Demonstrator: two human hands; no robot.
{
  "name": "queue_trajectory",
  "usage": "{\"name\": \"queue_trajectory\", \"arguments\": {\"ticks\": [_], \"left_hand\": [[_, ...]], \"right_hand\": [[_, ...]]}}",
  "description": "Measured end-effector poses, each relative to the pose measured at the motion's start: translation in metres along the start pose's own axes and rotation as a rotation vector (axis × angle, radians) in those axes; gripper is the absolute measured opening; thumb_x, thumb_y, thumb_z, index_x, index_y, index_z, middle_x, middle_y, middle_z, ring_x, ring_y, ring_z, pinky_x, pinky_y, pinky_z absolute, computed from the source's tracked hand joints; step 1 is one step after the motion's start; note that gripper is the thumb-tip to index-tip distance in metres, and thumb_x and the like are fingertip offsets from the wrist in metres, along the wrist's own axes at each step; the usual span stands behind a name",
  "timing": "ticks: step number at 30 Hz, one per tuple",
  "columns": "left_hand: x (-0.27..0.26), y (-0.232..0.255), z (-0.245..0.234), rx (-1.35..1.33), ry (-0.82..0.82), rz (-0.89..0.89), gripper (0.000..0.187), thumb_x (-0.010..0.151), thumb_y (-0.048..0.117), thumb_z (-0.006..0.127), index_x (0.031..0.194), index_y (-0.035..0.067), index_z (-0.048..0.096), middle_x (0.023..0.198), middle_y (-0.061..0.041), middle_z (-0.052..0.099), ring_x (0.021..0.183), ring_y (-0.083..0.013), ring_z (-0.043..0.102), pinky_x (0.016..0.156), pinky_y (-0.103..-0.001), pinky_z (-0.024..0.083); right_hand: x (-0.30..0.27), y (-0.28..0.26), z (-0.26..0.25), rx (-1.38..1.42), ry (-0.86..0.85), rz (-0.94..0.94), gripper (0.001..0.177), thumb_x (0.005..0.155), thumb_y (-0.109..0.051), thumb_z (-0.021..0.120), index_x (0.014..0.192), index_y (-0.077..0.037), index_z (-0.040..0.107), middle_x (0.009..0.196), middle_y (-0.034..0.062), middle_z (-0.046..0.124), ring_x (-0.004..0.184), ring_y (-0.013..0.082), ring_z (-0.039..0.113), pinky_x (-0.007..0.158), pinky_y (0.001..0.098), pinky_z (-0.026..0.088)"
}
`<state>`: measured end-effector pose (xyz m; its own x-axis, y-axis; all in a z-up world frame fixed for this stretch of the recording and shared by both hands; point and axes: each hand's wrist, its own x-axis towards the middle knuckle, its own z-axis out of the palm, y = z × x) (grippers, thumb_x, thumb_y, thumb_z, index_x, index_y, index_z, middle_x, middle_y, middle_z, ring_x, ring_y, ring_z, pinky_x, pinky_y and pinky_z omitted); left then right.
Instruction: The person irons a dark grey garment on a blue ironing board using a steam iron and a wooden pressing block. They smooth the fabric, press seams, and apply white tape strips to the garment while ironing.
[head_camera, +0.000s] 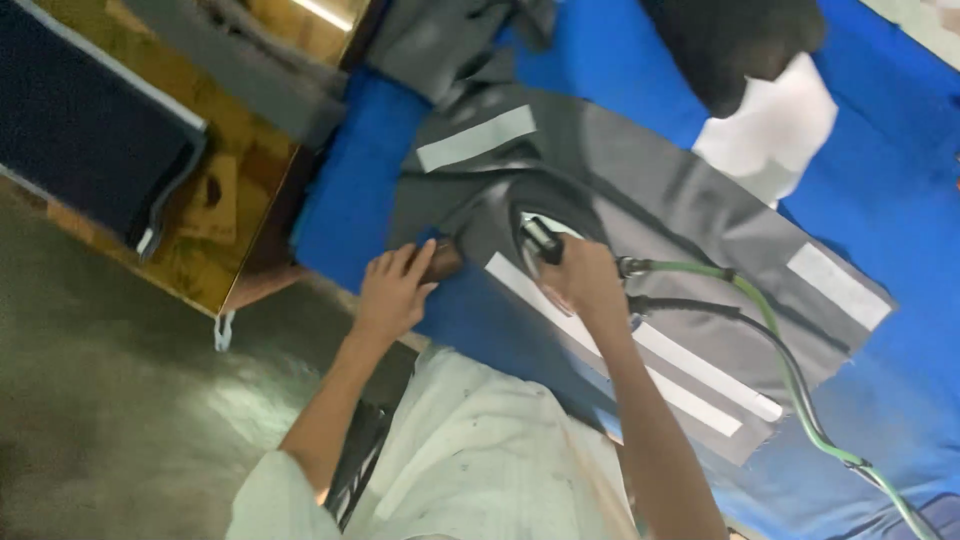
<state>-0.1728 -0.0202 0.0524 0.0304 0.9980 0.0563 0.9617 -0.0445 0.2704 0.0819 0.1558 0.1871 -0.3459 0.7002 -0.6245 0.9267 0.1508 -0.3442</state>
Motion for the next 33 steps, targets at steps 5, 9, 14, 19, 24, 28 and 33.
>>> {"name": "queue_trajectory", "arguments": {"ticks": [5, 9, 14, 19, 24, 28, 33], "left_hand": [[-0.003, -0.001, 0.023, -0.023, 0.163, -0.064, 0.067, 0.094, 0.047, 0.064, 0.155, 0.025, 0.047, 0.122, -0.01, 0.058, 0.105, -0.0287, 0.059, 0.087, -0.047, 0.05], [-0.002, -0.004, 0.03, -0.011, 0.277, -0.076, 0.065, 0.091, 0.06, 0.063, 0.147, 0.03, 0.055, 0.118, -0.006, 0.06, 0.102, -0.0226, 0.06, 0.083, -0.041, 0.049], [-0.003, -0.001, 0.028, -0.004, 0.393, -0.071, 0.06, 0.087, 0.054, 0.068, 0.141, 0.029, 0.063, 0.113, -0.006, 0.063, 0.096, -0.0231, 0.063, 0.079, -0.04, 0.051], [-0.002, -0.002, 0.031, 0.011, 0.438, -0.084, 0.06, 0.085, 0.055, 0.067, 0.14, 0.031, 0.064, 0.111, -0.005, 0.065, 0.095, -0.0218, 0.064, 0.079, -0.039, 0.052], [-0.002, 0.0, 0.024, -0.028, 0.435, -0.09, 0.055, 0.087, 0.052, 0.068, 0.137, 0.03, 0.066, 0.109, -0.005, 0.066, 0.095, -0.0227, 0.065, 0.079, -0.038, 0.053], [-0.002, 0.001, 0.02, -0.021, 0.438, -0.095, 0.054, 0.086, 0.051, 0.069, 0.135, 0.029, 0.067, 0.109, -0.005, 0.066, 0.095, -0.0216, 0.065, 0.079, -0.037, 0.052], [-0.002, 0.0, 0.022, -0.015, 0.445, -0.095, 0.054, 0.086, 0.052, 0.069, 0.135, 0.029, 0.067, 0.109, -0.005, 0.066, 0.096, -0.022, 0.065, 0.08, -0.037, 0.052]], "right_hand": [[0.008, 0.002, 0.027, -0.068, 0.045, 0.105, 0.026, 0.079, -0.034, 0.064, 0.084, -0.008, 0.067, 0.071, 0.0132, 0.071, 0.075, 0.0352, 0.074, 0.072, 0.043, 0.057], [0.006, -0.006, 0.029, 0.125, 0.094, 0.224, 0.028, 0.079, -0.036, 0.063, 0.077, -0.008, 0.064, 0.065, 0.0149, 0.068, 0.069, 0.0373, 0.072, 0.065, 0.0444, 0.054], [0.017, 0.01, 0.046, 0.107, 0.146, 0.216, 0.027, 0.074, -0.037, 0.065, 0.072, -0.01, 0.062, 0.06, 0.0133, 0.066, 0.062, 0.0357, 0.071, 0.058, 0.0433, 0.053], [0.008, -0.005, 0.034, 0.102, 0.142, 0.193, 0.028, 0.075, -0.035, 0.066, 0.075, -0.007, 0.064, 0.064, 0.0163, 0.068, 0.065, 0.0369, 0.072, 0.061, 0.0431, 0.055], [0.012, 0.001, 0.04, 0.094, 0.151, 0.205, 0.031, 0.074, -0.038, 0.066, 0.08, -0.007, 0.066, 0.067, 0.0153, 0.069, 0.069, 0.0363, 0.073, 0.065, 0.0442, 0.056], [0.007, -0.003, 0.036, 0.115, 0.125, 0.223, 0.031, 0.076, -0.037, 0.065, 0.08, -0.006, 0.067, 0.066, 0.0161, 0.07, 0.066, 0.0354, 0.073, 0.063, 0.0424, 0.057], [0.015, 0.006, 0.045, 0.056, 0.149, 0.206, 0.032, 0.076, -0.041, 0.067, 0.077, -0.009, 0.065, 0.063, 0.0141, 0.068, 0.065, 0.0351, 0.073, 0.06, 0.0431, 0.057]]}}
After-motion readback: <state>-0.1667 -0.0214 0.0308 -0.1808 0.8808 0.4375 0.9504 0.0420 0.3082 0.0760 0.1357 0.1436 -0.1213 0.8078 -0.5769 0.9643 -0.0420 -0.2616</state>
